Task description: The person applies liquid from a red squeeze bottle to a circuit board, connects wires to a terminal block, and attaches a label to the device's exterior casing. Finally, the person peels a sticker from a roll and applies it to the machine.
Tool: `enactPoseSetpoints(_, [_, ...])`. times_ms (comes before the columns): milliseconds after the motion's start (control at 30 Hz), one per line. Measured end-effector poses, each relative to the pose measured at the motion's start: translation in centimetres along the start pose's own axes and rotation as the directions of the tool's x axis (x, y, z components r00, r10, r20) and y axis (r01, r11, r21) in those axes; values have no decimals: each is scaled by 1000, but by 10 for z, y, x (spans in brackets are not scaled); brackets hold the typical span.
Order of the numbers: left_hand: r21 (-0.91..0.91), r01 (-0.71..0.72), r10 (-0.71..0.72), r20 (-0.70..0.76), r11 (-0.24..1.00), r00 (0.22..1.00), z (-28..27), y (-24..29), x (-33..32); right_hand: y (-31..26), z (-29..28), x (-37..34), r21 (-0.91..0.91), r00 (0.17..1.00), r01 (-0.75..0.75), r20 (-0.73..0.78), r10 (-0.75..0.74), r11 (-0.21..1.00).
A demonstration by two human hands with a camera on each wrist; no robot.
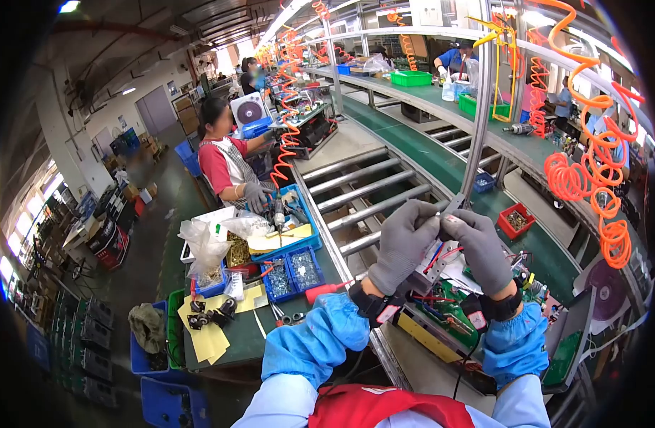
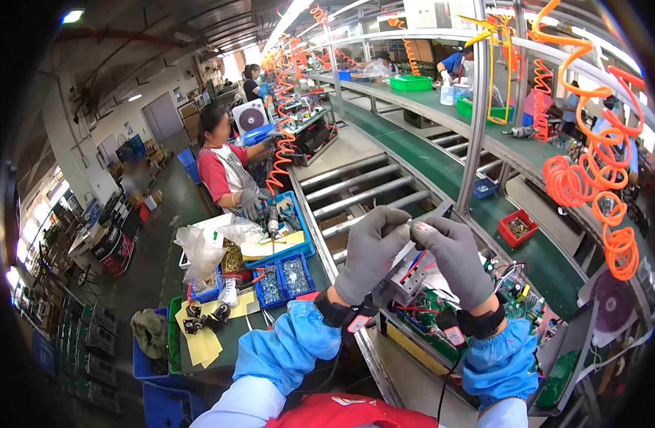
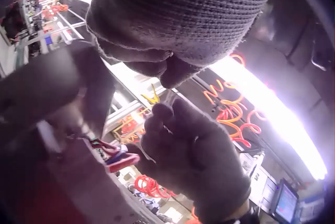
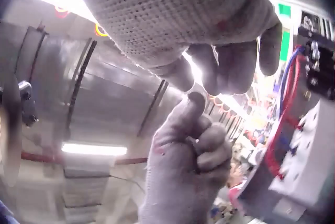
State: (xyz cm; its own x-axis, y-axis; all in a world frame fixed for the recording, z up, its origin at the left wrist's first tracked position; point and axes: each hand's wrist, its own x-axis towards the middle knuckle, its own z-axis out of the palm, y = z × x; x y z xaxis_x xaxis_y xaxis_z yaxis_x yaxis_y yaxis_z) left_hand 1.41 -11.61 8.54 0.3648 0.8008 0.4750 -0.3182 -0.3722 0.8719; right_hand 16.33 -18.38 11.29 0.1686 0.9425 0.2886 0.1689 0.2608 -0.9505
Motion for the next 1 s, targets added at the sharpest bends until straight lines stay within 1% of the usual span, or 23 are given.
enactPoseSetpoints(67, [-8, -29, 29, 11, 1000, 1000, 4, 4, -2, -7, 1, -5, 143, 999, -31, 45, 25, 989])
enactPoseSetpoints(167, [68, -44, 38, 90, 997, 995, 3, 3, -6, -9, -1, -7, 327, 994, -94, 87, 69, 940])
enactPoseSetpoints(267, [123, -221, 207, 119, 967, 971, 5, -1, -5, -6, -3, -5, 440, 992, -126, 79, 101, 889])
enactPoseSetpoints(300, [27, -156, 151, 140, 987, 979, 3, -7, -3, -1, -9, -2, 450, 988, -140, 128, 91, 882])
enactPoseSetpoints(333, [104, -119, 98, 189, 987, 977, -2, 8, -2, 4, -14, 4, 360, 992, -106, 107, 71, 927])
enactPoseSetpoints(400, [100, -51, 45, 57, 994, 997, 1, 2, 1, 24, -34, 19, 158, 998, -57, 45, 50, 986])
enactPoseSetpoints(433, [88, 90, -89, -25, 992, 996, -16, -7, 2, 51, -39, 34, -8, 988, -118, -103, 116, 993])
enactPoseSetpoints(467, [66, 236, -232, -63, 969, 971, -21, -25, 7, 79, -55, 34, -160, 941, -220, -295, 166, 962])
enactPoseSetpoints(500, [192, 156, -147, -62, 969, 987, -25, -37, 6, 90, -57, 33, -309, 932, -256, -329, 150, 916])
enactPoseSetpoints(533, [313, 69, -54, -56, 947, 997, -28, -49, 1, 97, -58, 32, -449, 926, -292, -353, 133, 844])
enactPoseSetpoints(600, [167, 198, -192, -57, 966, 980, -29, -65, -3, 107, -53, 37, -533, 945, -290, -289, 151, 794])
enactPoseSetpoints(633, [96, 266, -261, -58, 959, 964, -28, -66, -4, 113, -49, 41, -588, 953, -259, -282, 106, 766])
enactPoseSetpoints(733, [173, 234, -231, -36, 957, 972, -28, -57, -6, 121, -44, 48, -583, 946, -301, -281, 160, 754])
enactPoseSetpoints(767, [136, 267, -263, -48, 954, 964, -27, -56, -7, 126, -43, 50, -572, 945, -308, -280, 172, 760])
enactPoseSetpoints(867, [92, 251, -247, -47, 964, 968, -29, -64, -6, 131, -38, 48, -537, 949, -265, -294, 117, 801])
enactPoseSetpoints(900, [116, 248, -246, -32, 962, 969, -30, -63, -7, 130, -37, 45, -501, 950, -235, -300, 88, 833])
enactPoseSetpoints(1000, [179, 221, -220, -29, 959, 975, -27, -57, -7, 134, -33, 43, -577, 950, -174, -313, -19, 798])
